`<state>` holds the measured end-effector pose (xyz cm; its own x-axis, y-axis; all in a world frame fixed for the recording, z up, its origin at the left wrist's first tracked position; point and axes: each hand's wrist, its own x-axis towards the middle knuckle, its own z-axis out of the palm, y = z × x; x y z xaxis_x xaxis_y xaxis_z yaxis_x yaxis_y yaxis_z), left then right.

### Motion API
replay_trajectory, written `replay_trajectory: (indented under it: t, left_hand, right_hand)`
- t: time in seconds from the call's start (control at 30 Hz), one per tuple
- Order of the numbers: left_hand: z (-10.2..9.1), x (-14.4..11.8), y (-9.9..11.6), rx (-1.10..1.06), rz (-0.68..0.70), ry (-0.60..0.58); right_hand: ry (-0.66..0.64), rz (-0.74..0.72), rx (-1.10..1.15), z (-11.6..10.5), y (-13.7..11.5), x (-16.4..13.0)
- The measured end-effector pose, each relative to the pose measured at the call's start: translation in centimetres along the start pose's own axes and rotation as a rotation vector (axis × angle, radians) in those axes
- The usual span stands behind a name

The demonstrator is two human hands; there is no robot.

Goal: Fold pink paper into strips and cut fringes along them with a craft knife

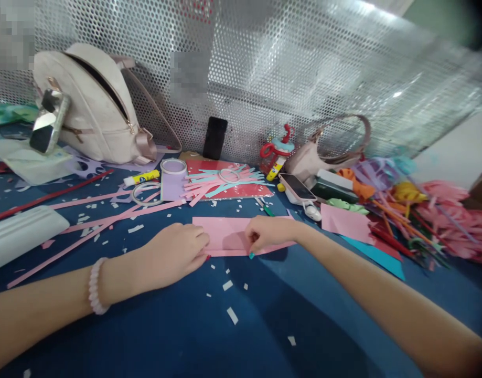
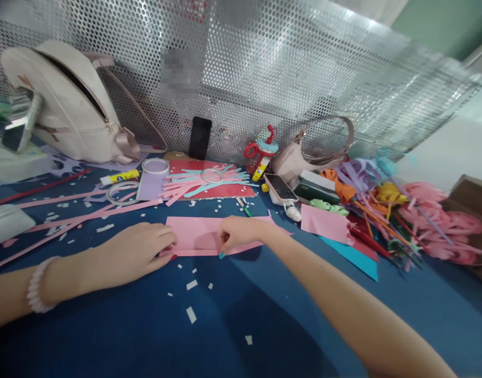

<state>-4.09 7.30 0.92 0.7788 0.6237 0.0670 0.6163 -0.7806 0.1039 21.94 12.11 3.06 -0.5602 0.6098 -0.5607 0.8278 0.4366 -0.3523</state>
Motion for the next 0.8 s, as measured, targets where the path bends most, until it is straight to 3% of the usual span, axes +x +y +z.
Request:
replay_trajectory:
  t: [0.3, 0.57, 0.8]
  left_hand:
    - [-1.1, -0.2, -1.6, -0.241, -0.033, -0.169]
    - [-2.1, -0.3, -2.0, -0.358, -0.059, -0.31]
    - [-1.8, 0.2, -2.6, -0.341, -0.092, -0.367]
  right_hand:
    - [0.077, -0.224, -0.036, 0.6, -4.6, 1.7]
    - [-0.001, 0.049, -0.407, 0.1, -4.9, 1.4]
    - [-0.14, 0.264, -0.493, -0.6, -5.2, 0.0]
